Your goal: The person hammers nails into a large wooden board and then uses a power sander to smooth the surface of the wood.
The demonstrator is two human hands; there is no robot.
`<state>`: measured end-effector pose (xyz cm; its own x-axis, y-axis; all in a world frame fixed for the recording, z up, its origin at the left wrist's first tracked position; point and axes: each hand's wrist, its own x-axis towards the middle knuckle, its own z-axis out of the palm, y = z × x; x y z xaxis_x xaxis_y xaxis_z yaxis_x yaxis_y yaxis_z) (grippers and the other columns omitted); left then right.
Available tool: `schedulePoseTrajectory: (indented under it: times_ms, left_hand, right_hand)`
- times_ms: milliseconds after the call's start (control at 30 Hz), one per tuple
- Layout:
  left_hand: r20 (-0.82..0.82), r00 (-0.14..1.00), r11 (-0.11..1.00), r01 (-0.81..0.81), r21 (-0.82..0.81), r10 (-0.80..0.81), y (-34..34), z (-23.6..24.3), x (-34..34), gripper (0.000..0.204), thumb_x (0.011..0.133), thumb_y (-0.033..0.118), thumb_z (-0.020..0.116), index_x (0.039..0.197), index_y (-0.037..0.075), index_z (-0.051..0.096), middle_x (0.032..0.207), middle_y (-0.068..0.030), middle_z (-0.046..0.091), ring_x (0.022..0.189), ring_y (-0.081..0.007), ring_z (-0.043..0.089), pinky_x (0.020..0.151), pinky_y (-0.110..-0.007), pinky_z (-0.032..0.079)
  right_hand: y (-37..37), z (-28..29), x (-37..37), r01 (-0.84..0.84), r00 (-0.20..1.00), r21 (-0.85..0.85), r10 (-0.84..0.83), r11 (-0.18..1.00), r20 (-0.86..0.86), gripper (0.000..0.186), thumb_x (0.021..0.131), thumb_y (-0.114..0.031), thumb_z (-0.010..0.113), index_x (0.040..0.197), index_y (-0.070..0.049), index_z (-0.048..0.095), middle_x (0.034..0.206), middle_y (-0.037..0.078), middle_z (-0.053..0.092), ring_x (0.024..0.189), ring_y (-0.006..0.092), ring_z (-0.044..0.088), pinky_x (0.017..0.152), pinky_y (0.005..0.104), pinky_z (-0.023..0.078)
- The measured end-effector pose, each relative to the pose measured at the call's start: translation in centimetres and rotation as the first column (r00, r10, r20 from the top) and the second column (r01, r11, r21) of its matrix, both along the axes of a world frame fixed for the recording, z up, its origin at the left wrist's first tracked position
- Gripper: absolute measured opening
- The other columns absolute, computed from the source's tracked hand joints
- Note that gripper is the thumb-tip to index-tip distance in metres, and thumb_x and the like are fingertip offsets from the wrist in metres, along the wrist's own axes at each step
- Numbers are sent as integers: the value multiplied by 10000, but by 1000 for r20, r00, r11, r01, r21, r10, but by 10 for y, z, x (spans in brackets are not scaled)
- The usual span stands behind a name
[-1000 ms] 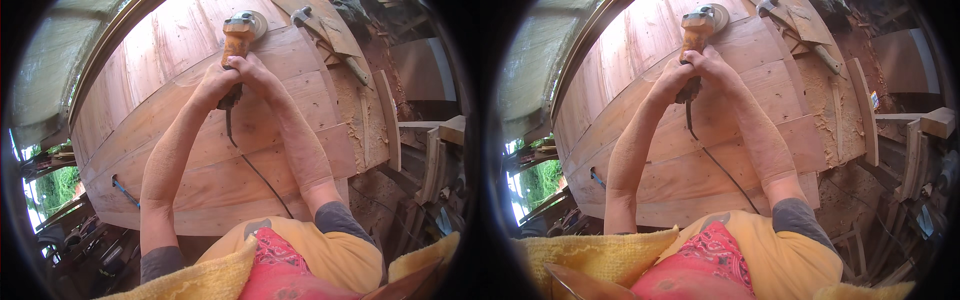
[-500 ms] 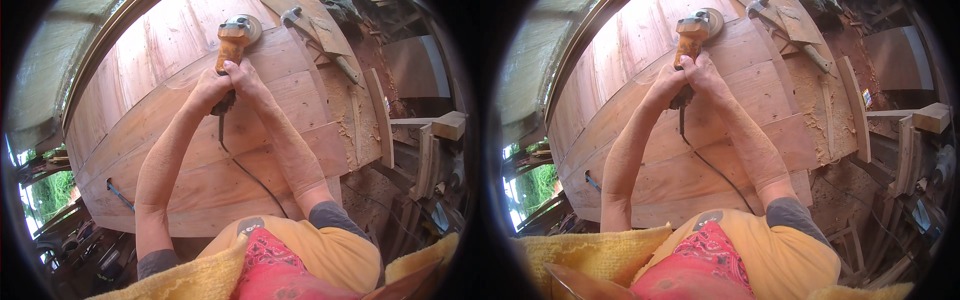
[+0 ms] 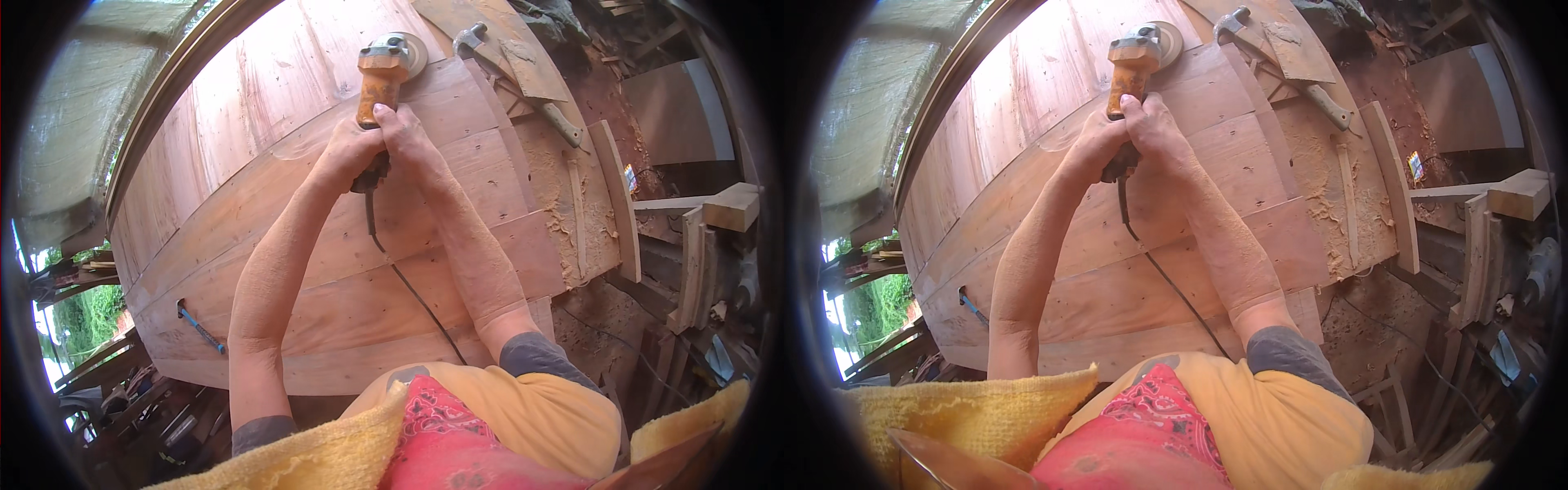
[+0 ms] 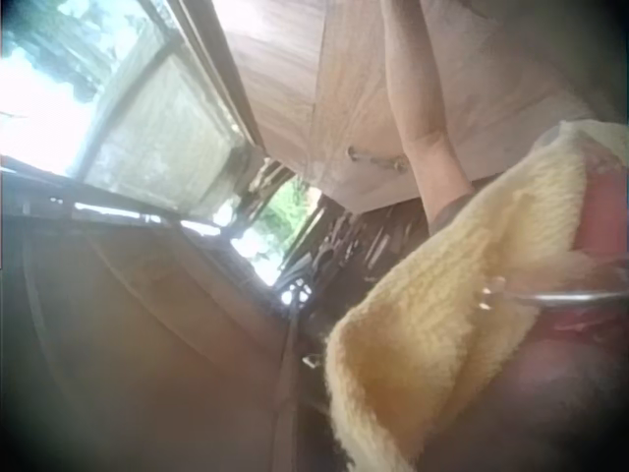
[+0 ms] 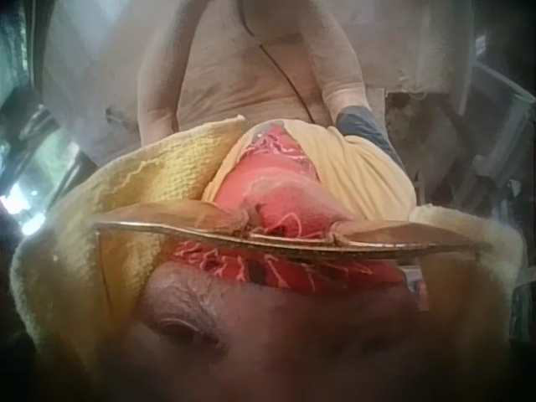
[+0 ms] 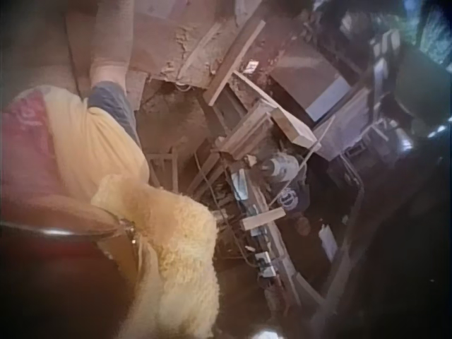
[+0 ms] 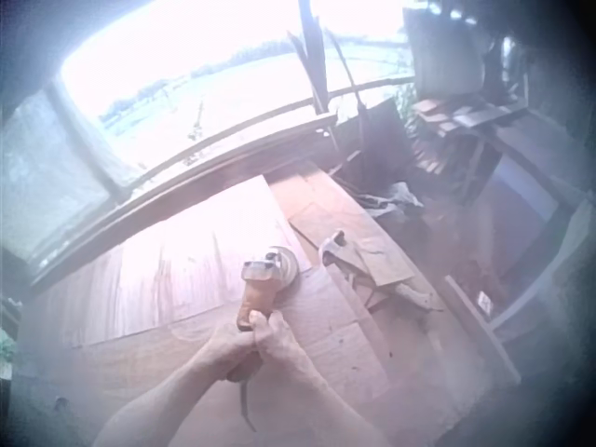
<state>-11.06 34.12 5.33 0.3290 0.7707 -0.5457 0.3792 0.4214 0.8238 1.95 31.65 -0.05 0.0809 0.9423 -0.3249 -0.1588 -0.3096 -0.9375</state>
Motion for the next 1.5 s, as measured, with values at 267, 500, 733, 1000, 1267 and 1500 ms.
schedulePoseTrajectory:
  times_ms: [267, 500, 733, 1000, 1267, 1500]
  left_hand:
    - [-8, 1000, 1000, 9, 16, -9, 24, 6, 46, 370, 880, 329, 781, 1029, 0, 697, 808, -80, 701, 611, -154, 674, 531, -318, 559]
    - [-21, 998, 997, -51, 58, 53, 26, 3, 33, 387, 918, 358, 783, 1065, 22, 660, 807, -86, 682, 616, -169, 681, 514, -326, 552]
    - [-10, 1000, 1000, 11, 5, -11, 27, 7, 63, 344, 893, 329, 780, 1023, 33, 662, 795, -78, 679, 598, -162, 664, 516, -335, 557]
    - [-59, 990, 990, -132, -42, 129, 12, 17, 30, 355, 927, 356, 774, 1035, 46, 640, 769, -86, 666, 569, -173, 653, 495, -339, 547]
    - [-19, 1000, 1000, -5, 11, 5, 27, 12, 67, 395, 915, 368, 773, 1087, 39, 637, 814, -91, 678, 603, -172, 672, 508, -340, 559]
    - [-87, 991, 992, -112, -58, 107, 6, 18, 16, 364, 926, 358, 777, 1050, 42, 644, 787, -81, 680, 595, -162, 672, 506, -333, 559]
  right_hand:
    - [31, -7, 47, 40, 999, -14, -40, 999, -17, 584, 1059, -451, 528, 1296, 74, 626, 1157, 161, 694, 1038, 226, 653, 934, 341, 526]
    - [44, -8, 36, -115, 986, 75, 123, 991, -111, 561, 1069, -436, 517, 1305, 61, 632, 1186, 162, 687, 1097, 210, 639, 969, 357, 518]
    - [31, -10, 65, -57, 984, 75, 69, 996, -165, 578, 1068, -427, 520, 1361, 67, 585, 1231, 183, 670, 1108, 231, 655, 982, 362, 520]
    - [46, -29, 18, -189, 978, 105, 196, 976, -68, 606, 1073, -422, 509, 1361, 106, 584, 1265, 237, 681, 1162, 272, 655, 1002, 398, 521]
    - [36, -26, 62, -5, 970, 150, 41, 989, -238, 514, 1092, -407, 490, 1340, 25, 617, 1180, 133, 679, 1028, 189, 659, 888, 358, 545]
    - [45, -40, 5, -188, 980, 19, 189, 982, -70, 568, 1095, -431, 483, 1337, 70, 597, 1189, 154, 677, 1037, 208, 663, 909, 372, 547]
